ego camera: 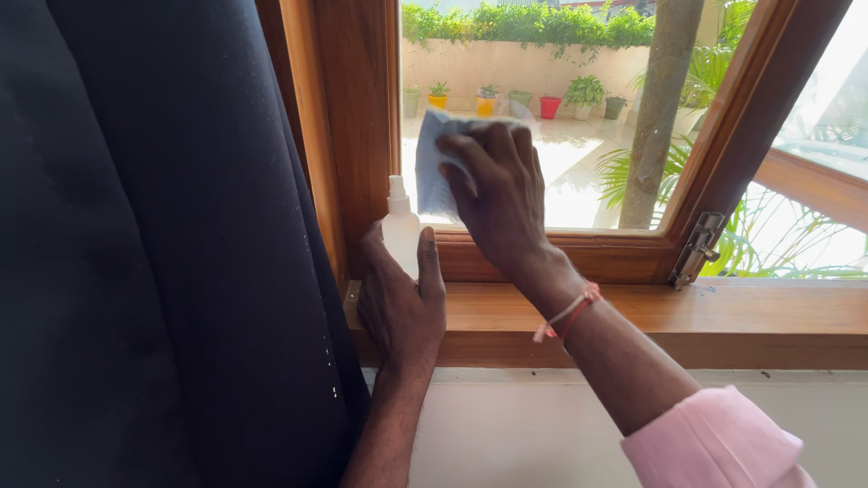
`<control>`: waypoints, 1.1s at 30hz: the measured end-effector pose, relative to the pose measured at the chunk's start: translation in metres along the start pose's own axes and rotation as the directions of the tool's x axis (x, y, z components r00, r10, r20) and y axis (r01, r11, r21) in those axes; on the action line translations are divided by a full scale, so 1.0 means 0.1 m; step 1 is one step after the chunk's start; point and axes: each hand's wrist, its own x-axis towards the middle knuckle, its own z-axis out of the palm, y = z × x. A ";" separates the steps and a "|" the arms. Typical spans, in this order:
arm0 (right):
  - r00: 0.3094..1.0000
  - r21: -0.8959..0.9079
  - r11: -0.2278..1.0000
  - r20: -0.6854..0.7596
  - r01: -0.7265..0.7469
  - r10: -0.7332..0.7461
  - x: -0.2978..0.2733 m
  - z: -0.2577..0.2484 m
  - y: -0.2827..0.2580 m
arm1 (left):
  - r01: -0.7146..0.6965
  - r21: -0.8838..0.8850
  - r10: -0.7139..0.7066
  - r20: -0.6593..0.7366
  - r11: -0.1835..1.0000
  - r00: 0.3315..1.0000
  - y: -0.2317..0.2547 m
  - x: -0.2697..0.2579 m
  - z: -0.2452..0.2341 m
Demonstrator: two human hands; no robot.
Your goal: The person cleans a window pane using a spray bottle and a patterned cloth. They repeatedly spray the glass and wipe it in circular and linear motions, focusing on different sections of the window throughout the video.
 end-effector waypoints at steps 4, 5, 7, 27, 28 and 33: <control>0.999 -0.008 1.000 -0.032 0.019 -0.019 0.02 0.13 -0.09 | 0.012 -0.016 -0.012 0.024 1.000 1.000 0.02 0.01 -0.01; 1.000 -0.006 1.000 0.009 0.023 -0.023 -0.03 0.13 -0.11 | 0.026 -0.030 -0.025 0.040 0.999 0.999 0.02 0.01 -0.02; 0.995 0.001 0.999 0.092 0.035 -0.035 -0.17 0.14 -0.17 | 0.077 -0.015 -0.075 0.076 0.997 0.994 0.03 0.01 -0.04; 0.994 0.015 0.999 0.097 0.039 -0.040 -0.32 0.13 -0.23 | 0.054 -0.006 -0.053 0.056 0.999 0.997 0.06 0.02 -0.09; 0.992 0.002 0.999 0.118 0.053 -0.053 -0.38 0.09 -0.18 | 0.041 -0.020 -0.040 0.050 0.999 0.998 0.06 0.02 -0.08; 0.994 -0.014 0.998 0.098 0.053 -0.051 -0.39 -0.14 0.03 | 0.011 -0.037 -0.010 0.015 0.999 1.000 0.01 -0.01 -0.03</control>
